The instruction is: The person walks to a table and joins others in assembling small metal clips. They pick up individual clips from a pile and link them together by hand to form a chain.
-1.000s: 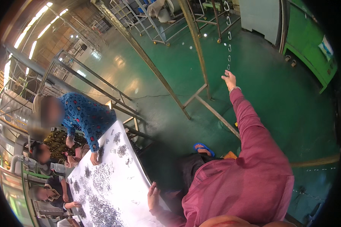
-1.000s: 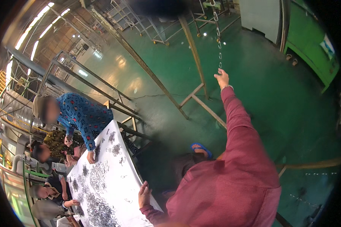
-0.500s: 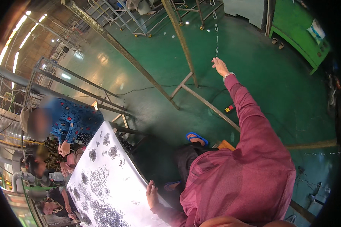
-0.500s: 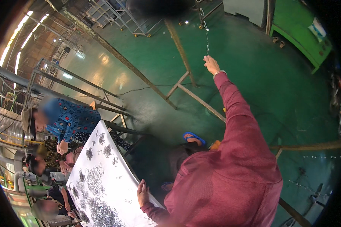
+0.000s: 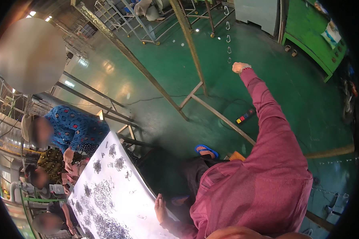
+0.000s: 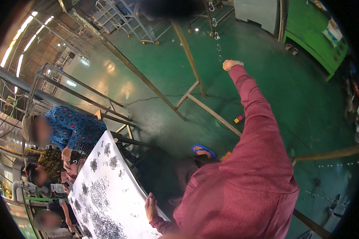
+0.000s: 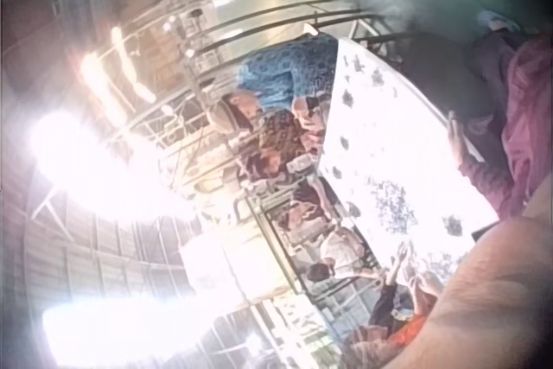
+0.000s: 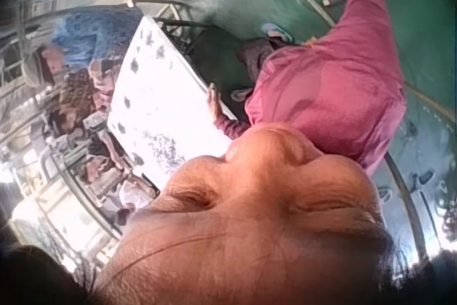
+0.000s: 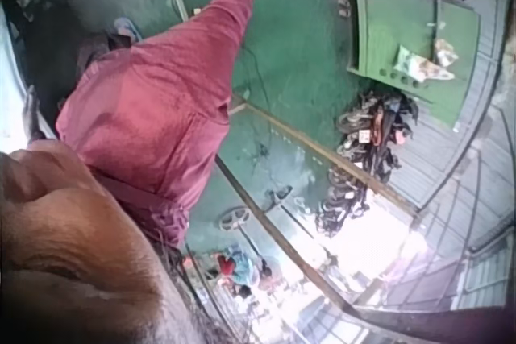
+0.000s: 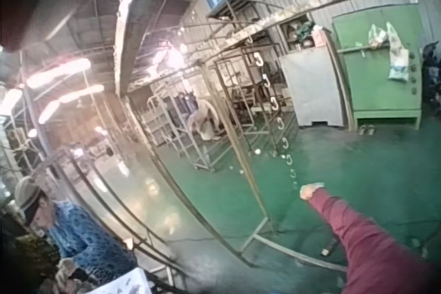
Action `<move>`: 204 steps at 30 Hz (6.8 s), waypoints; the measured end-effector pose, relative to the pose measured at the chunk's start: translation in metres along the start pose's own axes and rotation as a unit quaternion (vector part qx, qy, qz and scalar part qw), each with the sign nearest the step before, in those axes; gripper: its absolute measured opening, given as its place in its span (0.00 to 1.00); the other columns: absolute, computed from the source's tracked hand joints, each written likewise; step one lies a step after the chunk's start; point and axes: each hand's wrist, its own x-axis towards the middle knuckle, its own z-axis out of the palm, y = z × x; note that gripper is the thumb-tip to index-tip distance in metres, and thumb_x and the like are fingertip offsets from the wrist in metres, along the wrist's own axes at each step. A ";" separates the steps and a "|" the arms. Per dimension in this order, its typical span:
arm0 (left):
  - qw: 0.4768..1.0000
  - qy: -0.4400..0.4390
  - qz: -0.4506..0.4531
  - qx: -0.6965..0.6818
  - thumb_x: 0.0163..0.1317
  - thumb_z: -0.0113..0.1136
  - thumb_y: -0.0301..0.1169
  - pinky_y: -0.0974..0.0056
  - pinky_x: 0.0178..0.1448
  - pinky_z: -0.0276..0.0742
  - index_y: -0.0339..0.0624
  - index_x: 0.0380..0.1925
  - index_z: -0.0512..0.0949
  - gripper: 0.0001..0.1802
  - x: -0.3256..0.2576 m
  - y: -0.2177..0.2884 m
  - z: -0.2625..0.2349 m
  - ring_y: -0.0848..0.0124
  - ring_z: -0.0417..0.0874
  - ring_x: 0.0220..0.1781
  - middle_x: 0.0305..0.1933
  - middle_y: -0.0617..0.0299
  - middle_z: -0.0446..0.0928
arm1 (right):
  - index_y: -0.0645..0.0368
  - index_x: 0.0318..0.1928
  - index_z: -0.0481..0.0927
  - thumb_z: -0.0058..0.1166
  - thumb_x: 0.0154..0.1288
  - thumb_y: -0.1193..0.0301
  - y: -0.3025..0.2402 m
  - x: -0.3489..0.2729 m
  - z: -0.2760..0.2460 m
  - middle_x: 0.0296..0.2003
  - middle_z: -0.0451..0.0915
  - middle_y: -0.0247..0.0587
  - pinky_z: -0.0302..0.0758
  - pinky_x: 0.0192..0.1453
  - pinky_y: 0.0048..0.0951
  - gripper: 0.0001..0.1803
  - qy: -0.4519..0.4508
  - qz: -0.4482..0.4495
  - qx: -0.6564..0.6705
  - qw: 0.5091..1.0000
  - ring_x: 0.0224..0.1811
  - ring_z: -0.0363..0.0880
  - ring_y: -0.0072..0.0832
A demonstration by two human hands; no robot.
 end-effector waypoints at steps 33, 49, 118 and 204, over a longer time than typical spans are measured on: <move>0.978 0.140 0.116 0.106 0.67 0.55 0.33 0.57 0.59 0.74 0.40 0.53 0.78 0.17 -0.105 0.017 0.049 0.54 0.80 0.56 0.52 0.50 0.81 | 0.57 0.63 0.66 0.46 0.73 0.64 -0.452 -0.590 0.144 0.20 0.79 0.50 0.76 0.32 0.41 0.22 -0.396 -0.829 -0.086 0.386 0.21 0.80 0.40; 0.856 0.488 0.114 -0.129 0.68 0.59 0.34 0.66 0.36 0.81 0.42 0.59 0.73 0.21 -0.108 -0.015 -0.033 0.70 0.81 0.40 0.41 0.57 0.80 | 0.63 0.37 0.84 0.60 0.59 0.76 -0.475 -0.612 0.257 0.32 0.85 0.46 0.77 0.39 0.29 0.06 -0.370 -0.848 0.080 0.371 0.33 0.84 0.29; 0.878 0.392 0.207 -0.182 0.73 0.49 0.36 0.72 0.30 0.64 0.38 0.26 0.71 0.16 -0.118 0.106 0.053 0.84 0.66 0.28 0.24 0.70 0.68 | 0.64 0.37 0.80 0.55 0.67 0.79 -0.313 -0.556 0.105 0.27 0.80 0.34 0.67 0.27 0.16 0.01 -0.578 -0.578 0.429 0.385 0.23 0.72 0.15; 0.810 0.441 0.249 -0.295 0.74 0.48 0.38 0.74 0.27 0.64 0.45 0.25 0.67 0.17 -0.119 0.107 0.089 0.81 0.66 0.22 0.19 0.71 0.63 | 0.66 0.39 0.82 0.58 0.60 0.86 -0.313 -0.546 0.086 0.31 0.82 0.35 0.74 0.32 0.19 0.07 -0.508 -0.744 0.302 0.312 0.28 0.78 0.16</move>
